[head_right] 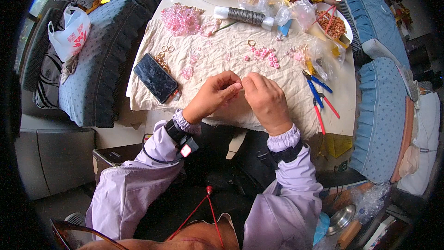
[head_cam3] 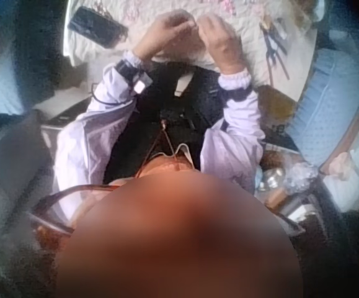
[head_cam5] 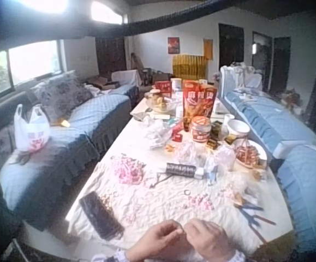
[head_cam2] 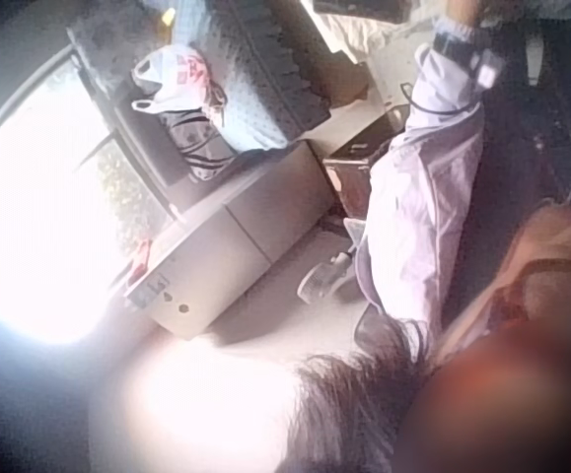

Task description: The person assembles a beaded keychain by threading pink and clear beads onto a wire, then uses pliers to close a jump ring and attach a key ring. They repeat the process to add more beads and secure the assembly.

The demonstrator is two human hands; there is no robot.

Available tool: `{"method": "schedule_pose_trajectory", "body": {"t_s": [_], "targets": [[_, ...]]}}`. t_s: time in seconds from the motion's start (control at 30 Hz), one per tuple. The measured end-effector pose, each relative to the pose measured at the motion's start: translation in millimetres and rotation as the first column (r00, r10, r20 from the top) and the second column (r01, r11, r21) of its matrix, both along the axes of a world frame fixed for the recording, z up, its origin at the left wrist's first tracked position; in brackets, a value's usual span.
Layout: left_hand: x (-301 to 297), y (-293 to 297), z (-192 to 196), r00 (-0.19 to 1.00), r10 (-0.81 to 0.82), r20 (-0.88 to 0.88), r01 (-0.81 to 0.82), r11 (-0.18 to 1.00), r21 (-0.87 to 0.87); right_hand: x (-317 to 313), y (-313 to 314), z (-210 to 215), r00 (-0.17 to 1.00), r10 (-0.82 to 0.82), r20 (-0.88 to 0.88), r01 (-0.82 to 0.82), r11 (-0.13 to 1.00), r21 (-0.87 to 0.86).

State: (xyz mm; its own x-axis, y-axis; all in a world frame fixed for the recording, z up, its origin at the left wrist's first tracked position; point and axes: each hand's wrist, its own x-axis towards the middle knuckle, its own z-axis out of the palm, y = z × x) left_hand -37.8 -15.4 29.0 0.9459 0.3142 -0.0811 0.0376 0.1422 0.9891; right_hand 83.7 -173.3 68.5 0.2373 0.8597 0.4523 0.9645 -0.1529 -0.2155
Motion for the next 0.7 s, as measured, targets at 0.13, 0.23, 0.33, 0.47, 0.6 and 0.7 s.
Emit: {"method": "schedule_pose_trajectory", "body": {"t_s": [0.13, 0.23, 0.33, 0.47, 0.6, 0.7], "targets": [[1, 2, 2, 1.0, 0.007, -0.013, -0.004, 0.976, 0.219, 2, -1, 3, 0.996, 0.063, -0.062, -0.06, 0.997, 0.039], [1, 3, 8, 0.999, -0.026, -0.038, 0.024, 0.997, -0.068, 2, 1, 2, 0.949, 0.059, -0.311, -0.011, 0.988, 0.154], [0, 4, 14, 0.996, -0.033, -0.078, 0.025, 0.995, -0.1, 2, 2, -3, 0.811, 0.03, -0.585, 0.072, 0.986, 0.15], [-2, 8, 15, 0.985, -0.108, -0.136, 0.072, 0.967, -0.246, 3, 4, -12, 0.659, 0.055, -0.75, 0.112, 0.979, 0.171], [-5, 11, 6, 0.974, -0.215, -0.064, 0.162, 0.871, -0.463, 6, 2, -15, 0.691, 0.061, -0.72, 0.091, 0.981, 0.17], [-6, 14, -1, 0.96, -0.275, 0.054, 0.248, 0.746, -0.618, 8, 1, -14, 0.721, 0.071, -0.689, 0.066, 0.983, 0.17]]}}
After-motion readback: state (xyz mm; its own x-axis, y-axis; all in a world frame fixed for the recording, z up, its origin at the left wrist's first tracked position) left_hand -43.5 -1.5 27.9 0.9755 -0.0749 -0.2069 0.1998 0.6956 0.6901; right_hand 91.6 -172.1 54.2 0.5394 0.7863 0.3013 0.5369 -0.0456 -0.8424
